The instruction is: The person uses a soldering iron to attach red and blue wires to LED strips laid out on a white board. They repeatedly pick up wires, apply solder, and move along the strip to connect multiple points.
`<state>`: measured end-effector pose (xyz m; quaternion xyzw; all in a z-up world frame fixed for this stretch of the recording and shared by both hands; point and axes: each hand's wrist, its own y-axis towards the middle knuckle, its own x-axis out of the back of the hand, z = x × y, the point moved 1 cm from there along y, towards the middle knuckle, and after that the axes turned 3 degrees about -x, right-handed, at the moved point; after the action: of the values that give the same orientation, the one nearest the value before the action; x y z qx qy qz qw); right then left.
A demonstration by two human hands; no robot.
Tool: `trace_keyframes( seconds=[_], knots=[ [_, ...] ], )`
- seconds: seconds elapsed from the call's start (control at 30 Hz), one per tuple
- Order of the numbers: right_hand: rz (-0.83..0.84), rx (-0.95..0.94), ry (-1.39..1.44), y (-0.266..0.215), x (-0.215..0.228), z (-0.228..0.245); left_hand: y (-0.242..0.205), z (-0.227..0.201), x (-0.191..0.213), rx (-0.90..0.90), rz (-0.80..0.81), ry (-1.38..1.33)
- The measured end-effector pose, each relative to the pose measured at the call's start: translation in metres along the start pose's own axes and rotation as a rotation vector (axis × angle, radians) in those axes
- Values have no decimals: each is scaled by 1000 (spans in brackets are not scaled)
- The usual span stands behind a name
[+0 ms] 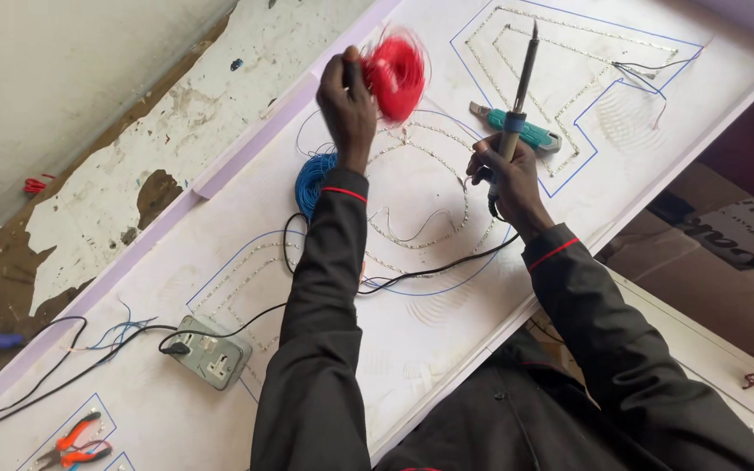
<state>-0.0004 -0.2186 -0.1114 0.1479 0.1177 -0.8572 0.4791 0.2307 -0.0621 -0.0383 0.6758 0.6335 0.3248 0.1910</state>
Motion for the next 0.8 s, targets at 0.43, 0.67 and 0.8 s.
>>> trace_keyframes(
  seconds=[0.43, 0.67, 0.8],
  knots=[
    [-342, 237, -183, -6, 0, 5, -37, 40, -10, -56, 594, -409],
    [-99, 179, -307, -4, -10, -7, -55, 74, 81, 168, 231, 136],
    [-7, 193, -276, 3, 1, -32, -98, 78, 96, 193, 547, 540]
  ],
)
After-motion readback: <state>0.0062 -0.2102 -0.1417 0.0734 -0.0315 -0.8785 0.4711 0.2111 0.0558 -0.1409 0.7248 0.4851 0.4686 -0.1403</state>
